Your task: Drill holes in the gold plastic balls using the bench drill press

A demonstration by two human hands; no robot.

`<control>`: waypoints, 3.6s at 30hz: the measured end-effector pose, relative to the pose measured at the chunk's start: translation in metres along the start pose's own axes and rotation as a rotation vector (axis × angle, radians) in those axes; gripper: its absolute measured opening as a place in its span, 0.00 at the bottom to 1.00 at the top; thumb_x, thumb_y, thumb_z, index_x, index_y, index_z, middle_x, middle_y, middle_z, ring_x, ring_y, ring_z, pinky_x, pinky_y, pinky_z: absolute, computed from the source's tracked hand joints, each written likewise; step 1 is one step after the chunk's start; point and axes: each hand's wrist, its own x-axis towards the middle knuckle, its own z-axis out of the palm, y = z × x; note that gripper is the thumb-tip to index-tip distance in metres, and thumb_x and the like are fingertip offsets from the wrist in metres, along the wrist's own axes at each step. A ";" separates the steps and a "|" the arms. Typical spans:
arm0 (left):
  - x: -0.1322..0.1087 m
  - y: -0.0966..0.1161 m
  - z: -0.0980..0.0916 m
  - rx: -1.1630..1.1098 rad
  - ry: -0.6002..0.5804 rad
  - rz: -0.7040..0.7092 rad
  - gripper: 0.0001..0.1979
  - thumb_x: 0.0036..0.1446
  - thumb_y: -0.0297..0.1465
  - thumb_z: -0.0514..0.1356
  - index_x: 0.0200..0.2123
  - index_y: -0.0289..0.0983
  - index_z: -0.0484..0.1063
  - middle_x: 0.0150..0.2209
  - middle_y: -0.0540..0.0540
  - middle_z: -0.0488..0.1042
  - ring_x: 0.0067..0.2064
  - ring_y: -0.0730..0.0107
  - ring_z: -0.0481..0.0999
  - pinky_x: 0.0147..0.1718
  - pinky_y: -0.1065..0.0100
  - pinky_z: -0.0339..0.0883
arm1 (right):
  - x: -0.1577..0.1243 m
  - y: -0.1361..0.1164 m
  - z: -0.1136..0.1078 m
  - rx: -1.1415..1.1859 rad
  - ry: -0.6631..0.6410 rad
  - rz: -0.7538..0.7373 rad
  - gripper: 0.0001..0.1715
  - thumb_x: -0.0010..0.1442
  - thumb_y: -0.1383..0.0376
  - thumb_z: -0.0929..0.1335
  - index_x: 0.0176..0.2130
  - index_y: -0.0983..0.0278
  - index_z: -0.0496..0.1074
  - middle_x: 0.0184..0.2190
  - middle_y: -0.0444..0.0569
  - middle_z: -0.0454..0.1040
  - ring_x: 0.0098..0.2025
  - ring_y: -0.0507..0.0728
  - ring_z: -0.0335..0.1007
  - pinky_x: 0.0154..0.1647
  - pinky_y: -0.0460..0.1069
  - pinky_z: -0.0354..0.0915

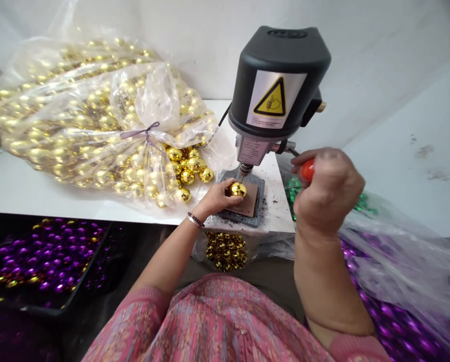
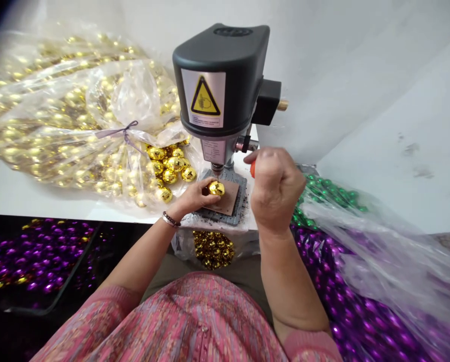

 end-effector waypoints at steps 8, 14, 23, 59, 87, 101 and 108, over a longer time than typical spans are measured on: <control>-0.026 -0.017 -0.027 -0.073 -0.249 0.081 0.33 0.51 0.40 0.68 0.59 0.37 0.71 0.50 0.41 0.79 0.38 0.67 0.76 0.39 0.66 0.70 | 0.009 0.000 0.003 0.130 0.001 0.086 0.22 0.64 0.53 0.63 0.25 0.62 0.73 0.19 0.43 0.64 0.22 0.49 0.58 0.26 0.50 0.53; -0.005 -0.019 -0.062 0.186 0.610 -0.090 0.19 0.61 0.34 0.59 0.55 0.35 0.73 0.53 0.36 0.77 0.50 0.59 0.77 0.52 0.59 0.68 | 0.006 -0.001 0.001 0.139 -0.009 0.103 0.22 0.64 0.53 0.63 0.26 0.62 0.74 0.18 0.43 0.62 0.22 0.49 0.57 0.25 0.50 0.51; 0.016 -0.025 -0.075 0.410 0.533 -0.452 0.27 0.54 0.41 0.66 0.53 0.33 0.69 0.46 0.31 0.78 0.50 0.45 0.77 0.49 0.52 0.69 | 0.005 -0.007 -0.001 0.129 -0.046 0.143 0.24 0.64 0.51 0.63 0.26 0.65 0.73 0.19 0.43 0.63 0.23 0.48 0.59 0.26 0.49 0.53; 0.014 0.005 -0.018 0.277 -0.037 0.009 0.22 0.51 0.37 0.66 0.49 0.38 0.77 0.35 0.48 0.79 0.35 0.67 0.74 0.37 0.67 0.67 | 0.002 -0.009 -0.002 0.172 -0.100 0.074 0.24 0.66 0.51 0.63 0.27 0.63 0.73 0.20 0.41 0.64 0.23 0.46 0.59 0.27 0.46 0.60; 0.015 0.001 -0.005 0.058 -0.072 -0.031 0.23 0.49 0.32 0.68 0.50 0.37 0.77 0.38 0.51 0.80 0.38 0.69 0.75 0.39 0.70 0.69 | -0.028 0.013 -0.011 0.034 -0.165 0.037 0.18 0.66 0.56 0.62 0.33 0.62 0.74 0.23 0.41 0.68 0.25 0.47 0.61 0.27 0.45 0.59; 0.013 0.006 -0.004 0.087 -0.052 -0.032 0.22 0.49 0.31 0.68 0.50 0.36 0.76 0.40 0.48 0.80 0.40 0.66 0.77 0.42 0.68 0.69 | -0.057 0.059 -0.001 0.052 -0.088 -0.125 0.11 0.64 0.62 0.63 0.38 0.60 0.76 0.29 0.43 0.74 0.30 0.49 0.70 0.33 0.47 0.66; 0.011 -0.003 -0.001 0.085 -0.023 -0.026 0.29 0.50 0.34 0.68 0.57 0.35 0.72 0.47 0.45 0.79 0.47 0.62 0.77 0.49 0.64 0.69 | -0.014 0.016 0.006 0.093 0.042 0.046 0.24 0.66 0.51 0.59 0.33 0.62 0.74 0.22 0.41 0.65 0.26 0.49 0.65 0.30 0.49 0.63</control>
